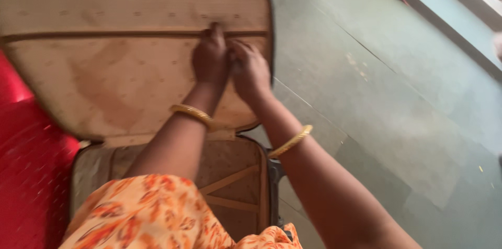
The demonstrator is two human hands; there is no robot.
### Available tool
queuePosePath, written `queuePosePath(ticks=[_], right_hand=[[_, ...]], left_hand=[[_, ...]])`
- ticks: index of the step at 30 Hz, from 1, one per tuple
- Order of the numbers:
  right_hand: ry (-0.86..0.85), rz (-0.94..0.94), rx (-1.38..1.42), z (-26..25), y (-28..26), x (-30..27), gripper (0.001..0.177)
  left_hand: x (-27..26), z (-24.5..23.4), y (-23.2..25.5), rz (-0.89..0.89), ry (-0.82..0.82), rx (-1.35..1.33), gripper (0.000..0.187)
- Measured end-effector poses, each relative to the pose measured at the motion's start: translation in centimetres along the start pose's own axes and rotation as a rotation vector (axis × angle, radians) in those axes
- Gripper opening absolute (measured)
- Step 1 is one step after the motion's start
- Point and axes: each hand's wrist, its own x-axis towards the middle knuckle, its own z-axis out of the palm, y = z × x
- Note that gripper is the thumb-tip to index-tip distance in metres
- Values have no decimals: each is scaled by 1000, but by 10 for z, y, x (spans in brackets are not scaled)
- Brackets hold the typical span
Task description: The person folds several pieces of clothing and places them into a suitcase. They then close and lock the suitcase.
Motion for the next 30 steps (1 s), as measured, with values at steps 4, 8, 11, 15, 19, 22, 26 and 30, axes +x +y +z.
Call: queuePosePath(ticks=[4,8,11,15,19,22,26,30], right_hand=[[-5,59,11,3,-1,-2,31],[25,61,15,5,-4,-3,33],[20,113,-15,10,-6,-5,32],[15,116,-8,9,-10,-6,38],[-48,159,-29,8,-13,-3,38],[-79,163,-36,11,-18,-1,40],[-140,198,-39,16,-22,3,44],[-176,190,-122,25,-24,4,39]], left_hand=[[4,-2,-1,13,20,16,20],[3,-2,-1,16,89,8,27],[2,-1,-3,-2,112,-20,25],[4,-4,1,-87,64,-88,28],[5,-12,2,-134,25,-151,19],[4,-21,-2,-39,74,-105,14],[6,-31,-7,18,58,-65,7],[10,-43,-18,21,33,-38,8]])
